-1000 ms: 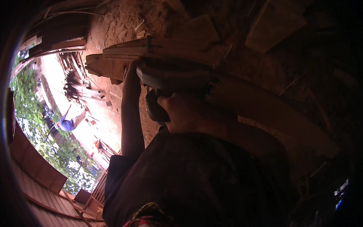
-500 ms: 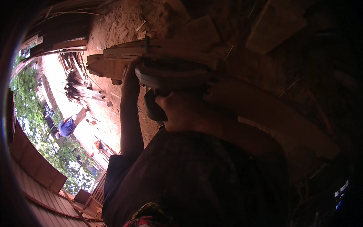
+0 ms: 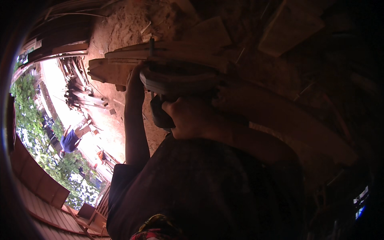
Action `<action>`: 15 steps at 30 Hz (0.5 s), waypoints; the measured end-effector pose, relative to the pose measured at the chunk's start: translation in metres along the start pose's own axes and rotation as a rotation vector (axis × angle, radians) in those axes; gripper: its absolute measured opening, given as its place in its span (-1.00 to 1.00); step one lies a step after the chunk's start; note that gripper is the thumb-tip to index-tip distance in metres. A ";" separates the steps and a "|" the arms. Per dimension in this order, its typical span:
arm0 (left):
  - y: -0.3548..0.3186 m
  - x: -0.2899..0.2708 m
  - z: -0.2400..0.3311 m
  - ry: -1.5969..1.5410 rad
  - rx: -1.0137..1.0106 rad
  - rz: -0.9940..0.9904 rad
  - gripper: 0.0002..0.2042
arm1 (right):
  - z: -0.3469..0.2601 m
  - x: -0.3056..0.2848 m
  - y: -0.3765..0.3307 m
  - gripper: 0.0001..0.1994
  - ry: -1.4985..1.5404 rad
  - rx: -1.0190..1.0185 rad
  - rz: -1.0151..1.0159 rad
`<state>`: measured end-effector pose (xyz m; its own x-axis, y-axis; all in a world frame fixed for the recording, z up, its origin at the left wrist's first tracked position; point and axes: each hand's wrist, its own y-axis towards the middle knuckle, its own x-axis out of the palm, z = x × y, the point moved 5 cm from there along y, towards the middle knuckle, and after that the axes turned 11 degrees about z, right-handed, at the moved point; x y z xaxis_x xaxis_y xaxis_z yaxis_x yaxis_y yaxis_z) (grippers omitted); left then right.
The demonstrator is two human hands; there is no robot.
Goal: The person uses a circular saw to cut a long wooden plank into smaller pieces. They position the wood, guide the saw along the plank, and then move the cut pieces aside.
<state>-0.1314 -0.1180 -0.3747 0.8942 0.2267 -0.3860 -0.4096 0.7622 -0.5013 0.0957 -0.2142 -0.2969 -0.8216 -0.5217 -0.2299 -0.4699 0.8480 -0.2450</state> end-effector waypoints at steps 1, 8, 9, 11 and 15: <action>0.002 -0.003 -0.003 -0.003 -0.007 0.051 -0.54 | 0.000 0.000 0.001 -0.64 -0.001 0.002 -0.009; 0.005 -0.001 0.002 0.002 0.001 -0.096 -0.52 | 0.002 0.004 0.010 -0.62 -0.018 0.001 -0.007; 0.005 -0.002 0.003 -0.011 0.013 -0.113 -0.51 | 0.003 0.006 0.011 -0.61 -0.030 0.002 -0.018; 0.013 -0.010 -0.005 0.011 0.065 -0.085 -0.46 | 0.006 0.011 0.011 -0.60 -0.028 -0.046 0.040; 0.010 -0.013 0.006 0.079 0.023 -0.027 -0.13 | 0.000 0.010 0.019 -0.60 0.048 -0.021 0.060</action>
<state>-0.1466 -0.1092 -0.3698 0.8875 0.1585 -0.4326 -0.3806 0.7814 -0.4945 0.0783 -0.2035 -0.3035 -0.8627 -0.4655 -0.1975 -0.4260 0.8795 -0.2122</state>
